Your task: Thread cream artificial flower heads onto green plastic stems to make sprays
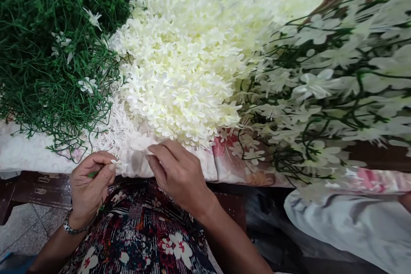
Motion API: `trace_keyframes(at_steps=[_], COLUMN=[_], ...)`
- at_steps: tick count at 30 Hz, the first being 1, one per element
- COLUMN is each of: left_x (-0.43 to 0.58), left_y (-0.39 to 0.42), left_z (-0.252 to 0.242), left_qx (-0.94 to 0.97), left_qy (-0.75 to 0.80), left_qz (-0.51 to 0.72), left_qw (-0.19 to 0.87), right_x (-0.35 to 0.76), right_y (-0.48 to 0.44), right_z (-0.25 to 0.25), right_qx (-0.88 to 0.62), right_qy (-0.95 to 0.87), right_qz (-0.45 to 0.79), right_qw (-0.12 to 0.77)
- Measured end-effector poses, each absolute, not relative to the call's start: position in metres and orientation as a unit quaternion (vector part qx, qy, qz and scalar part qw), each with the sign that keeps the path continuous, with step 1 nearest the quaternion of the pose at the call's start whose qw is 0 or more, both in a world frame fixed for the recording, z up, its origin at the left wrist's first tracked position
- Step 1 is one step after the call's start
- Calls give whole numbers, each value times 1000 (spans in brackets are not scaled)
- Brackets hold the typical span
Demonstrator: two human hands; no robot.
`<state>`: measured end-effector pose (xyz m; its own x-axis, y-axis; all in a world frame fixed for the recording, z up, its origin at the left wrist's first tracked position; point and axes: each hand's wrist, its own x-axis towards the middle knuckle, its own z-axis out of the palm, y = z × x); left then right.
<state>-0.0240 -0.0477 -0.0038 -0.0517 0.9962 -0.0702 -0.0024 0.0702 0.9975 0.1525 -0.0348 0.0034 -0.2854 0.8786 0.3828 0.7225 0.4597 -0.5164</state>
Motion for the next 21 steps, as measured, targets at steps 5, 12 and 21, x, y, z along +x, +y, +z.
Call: trace_keyframes(at_steps=[5,12,21], left_x=[-30,-27,-18], left_y=[-47,-44,-46], left_z=[-6,-8,-4], left_qx=[447,435,575], left_qy=[545,550,535], left_qz=[514,525,517], left_qw=[488,483,340], right_x=[138,131,125], right_y=[-25,-22,-44], right_z=[-6,-4,20], right_qx=[-516,-504,-459], right_qy=[-825,-821,-780], right_qz=[68,102,232], right_qw=[221,250,356])
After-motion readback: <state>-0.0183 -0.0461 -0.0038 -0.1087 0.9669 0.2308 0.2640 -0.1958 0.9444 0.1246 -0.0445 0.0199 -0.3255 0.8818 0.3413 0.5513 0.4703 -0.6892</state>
